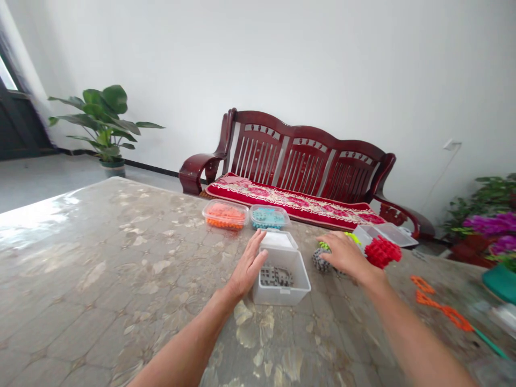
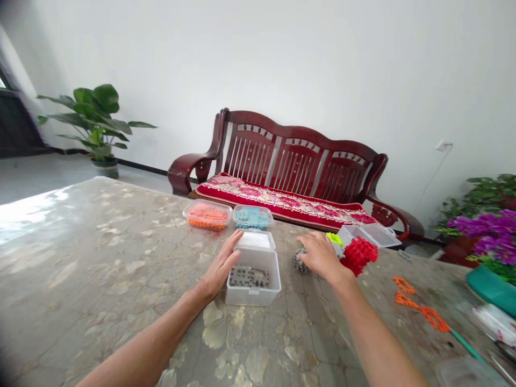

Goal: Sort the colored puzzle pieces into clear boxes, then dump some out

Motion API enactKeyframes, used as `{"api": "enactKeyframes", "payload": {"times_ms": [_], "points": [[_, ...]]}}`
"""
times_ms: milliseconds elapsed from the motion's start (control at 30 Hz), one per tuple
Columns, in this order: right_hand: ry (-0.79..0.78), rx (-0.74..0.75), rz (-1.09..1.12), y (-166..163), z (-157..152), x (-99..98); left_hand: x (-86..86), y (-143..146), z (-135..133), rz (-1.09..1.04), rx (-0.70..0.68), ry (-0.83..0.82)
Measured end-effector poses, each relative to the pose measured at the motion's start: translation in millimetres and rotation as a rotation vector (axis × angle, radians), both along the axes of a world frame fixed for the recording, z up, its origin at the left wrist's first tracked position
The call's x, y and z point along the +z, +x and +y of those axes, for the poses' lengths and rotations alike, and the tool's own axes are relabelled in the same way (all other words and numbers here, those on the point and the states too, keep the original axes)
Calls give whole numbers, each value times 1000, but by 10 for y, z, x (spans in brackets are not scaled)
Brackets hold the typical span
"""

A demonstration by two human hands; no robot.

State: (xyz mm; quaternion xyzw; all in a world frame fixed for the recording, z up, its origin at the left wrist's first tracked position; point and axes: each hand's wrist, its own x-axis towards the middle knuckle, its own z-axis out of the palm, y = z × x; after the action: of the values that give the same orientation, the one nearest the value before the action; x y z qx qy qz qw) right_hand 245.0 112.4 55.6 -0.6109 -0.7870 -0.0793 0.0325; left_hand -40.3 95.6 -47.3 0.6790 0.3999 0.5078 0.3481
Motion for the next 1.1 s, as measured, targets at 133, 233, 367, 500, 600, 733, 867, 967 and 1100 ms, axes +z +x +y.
{"api": "enactKeyframes", "payload": {"times_ms": [133,233,367,500,600,733,867,967,1100], "points": [[-78,32,-89,83,29,-84,-15,1,11,-10,2,5],[-107,69,-134,85,47,-110,-3,-3,6,-6,-5,-3],[-113,63,-141,86,74,-105,20,-8,-7,0,-15,-16],[-80,52,-132,72,64,-55,26,-8,-14,-1,-30,-12],[-17,14,-46,-7,5,44,23,-8,-15,7,-30,-13],[-26,150,212,-299,-171,249,16,-8,-14,9,-24,-8],[-66,283,244,-694,-364,368,4,-3,-9,-1,-14,-3],[-115,342,183,-898,-428,324,-2,-2,-3,-3,-16,12],[-211,375,112,-991,-414,222,3,-4,1,-9,-21,20]]}}
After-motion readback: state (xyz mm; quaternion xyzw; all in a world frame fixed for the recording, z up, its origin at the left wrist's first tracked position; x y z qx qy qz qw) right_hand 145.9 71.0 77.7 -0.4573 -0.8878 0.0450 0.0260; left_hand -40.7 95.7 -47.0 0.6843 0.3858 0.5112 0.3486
